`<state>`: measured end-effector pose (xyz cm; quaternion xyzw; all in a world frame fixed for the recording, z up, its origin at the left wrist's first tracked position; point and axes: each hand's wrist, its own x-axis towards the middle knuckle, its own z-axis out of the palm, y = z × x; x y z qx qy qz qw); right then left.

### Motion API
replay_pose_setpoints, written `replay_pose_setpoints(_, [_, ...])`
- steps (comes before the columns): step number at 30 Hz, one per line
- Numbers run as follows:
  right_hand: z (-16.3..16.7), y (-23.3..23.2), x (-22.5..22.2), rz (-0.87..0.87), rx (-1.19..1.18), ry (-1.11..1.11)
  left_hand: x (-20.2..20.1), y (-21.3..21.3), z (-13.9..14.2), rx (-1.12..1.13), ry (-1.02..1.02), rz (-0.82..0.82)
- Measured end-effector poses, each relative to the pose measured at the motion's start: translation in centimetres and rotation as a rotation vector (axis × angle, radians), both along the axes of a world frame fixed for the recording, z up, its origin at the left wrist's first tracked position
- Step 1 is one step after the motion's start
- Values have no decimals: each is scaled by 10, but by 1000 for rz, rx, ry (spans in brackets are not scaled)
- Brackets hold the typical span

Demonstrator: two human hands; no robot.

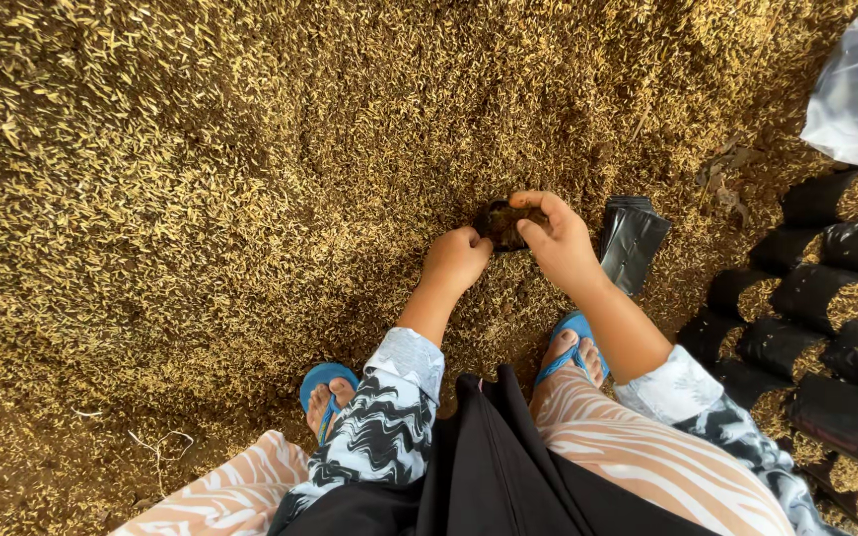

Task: The person scoops loose grains from a large pile and fills small black plastic bags by hand. They repeatedly pack the grains into each bag, fold the top, and place the filled bags in a growing stack nearby.

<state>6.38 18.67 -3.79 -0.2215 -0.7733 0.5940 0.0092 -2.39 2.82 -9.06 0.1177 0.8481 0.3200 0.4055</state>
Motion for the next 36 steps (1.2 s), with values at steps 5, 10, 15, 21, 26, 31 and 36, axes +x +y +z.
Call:
replay_pose_setpoints(5, [5, -17, 14, 344, 711, -10, -1, 2, -5, -28, -23, -17])
replay_pose_setpoints(10, [-13, -34, 23, 590, 994, -264, 6, -2, -13, 10, 42, -35])
replay_pose_setpoints(15, [-19, -31, 22, 685, 1061, -331, 11, 2, -3, 15, 45, -83])
replay_pose_setpoints(21, [-15, -4, 25, 292, 701, 49, 0, 9, 13, 14, 65, 41])
replay_pose_setpoints(26, [-33, 11, 17, -117, 494, -55, -12, 22, 14, 202, 376, 130])
replay_pose_setpoints(31, [-73, 13, 0, -108, 445, -195, -9, 39, -4, 60, 371, 86])
replay_pose_setpoints(36, [-86, 17, -8, -71, 581, -116, -6, 51, -17, 127, 618, 29])
